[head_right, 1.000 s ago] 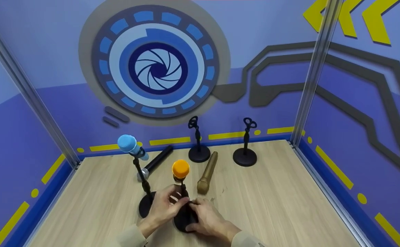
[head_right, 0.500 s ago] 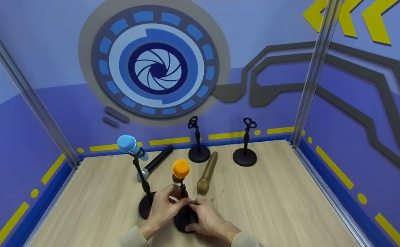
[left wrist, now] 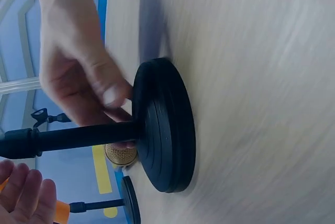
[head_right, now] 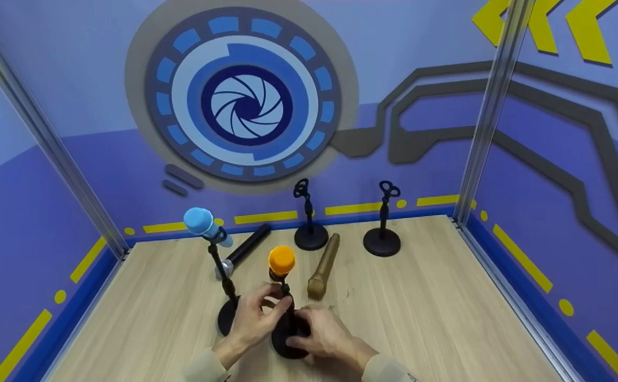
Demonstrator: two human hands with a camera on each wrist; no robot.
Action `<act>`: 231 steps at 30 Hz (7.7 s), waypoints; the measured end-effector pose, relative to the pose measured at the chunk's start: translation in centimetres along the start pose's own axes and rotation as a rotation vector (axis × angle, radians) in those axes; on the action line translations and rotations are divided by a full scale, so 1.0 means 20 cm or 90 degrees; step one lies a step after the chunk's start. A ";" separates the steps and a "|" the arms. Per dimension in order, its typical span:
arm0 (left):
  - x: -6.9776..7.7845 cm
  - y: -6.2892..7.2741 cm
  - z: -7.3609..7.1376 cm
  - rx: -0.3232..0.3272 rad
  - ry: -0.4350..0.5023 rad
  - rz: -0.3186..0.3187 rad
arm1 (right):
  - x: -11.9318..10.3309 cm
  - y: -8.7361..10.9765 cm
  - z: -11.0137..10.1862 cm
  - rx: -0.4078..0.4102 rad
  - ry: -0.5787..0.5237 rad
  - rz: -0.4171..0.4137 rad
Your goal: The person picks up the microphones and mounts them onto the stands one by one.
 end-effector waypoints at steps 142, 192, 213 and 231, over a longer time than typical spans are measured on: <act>0.16 -0.17 -0.04 -0.008 0.181 -0.077 | -0.12 -0.10 -0.16 0.178 -0.276 -0.005; 0.17 -0.17 -0.04 0.007 0.163 -0.075 | -0.15 -0.10 -0.17 0.175 -0.365 -0.042; 0.17 -0.17 -0.05 0.003 0.156 -0.080 | -0.11 -0.08 -0.18 0.225 -0.324 -0.009; 0.17 -0.17 -0.04 -0.001 0.125 -0.066 | -0.13 -0.09 -0.16 0.112 -0.335 -0.033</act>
Point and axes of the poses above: each hand's wrist, its own y-axis away from the middle knuckle, its own z-axis out of the palm, x = y × z, the point moved 5 cm from there along -y, towards the middle knuckle, and after that the axes turned 1 degree about y, right-handed, at the moved point
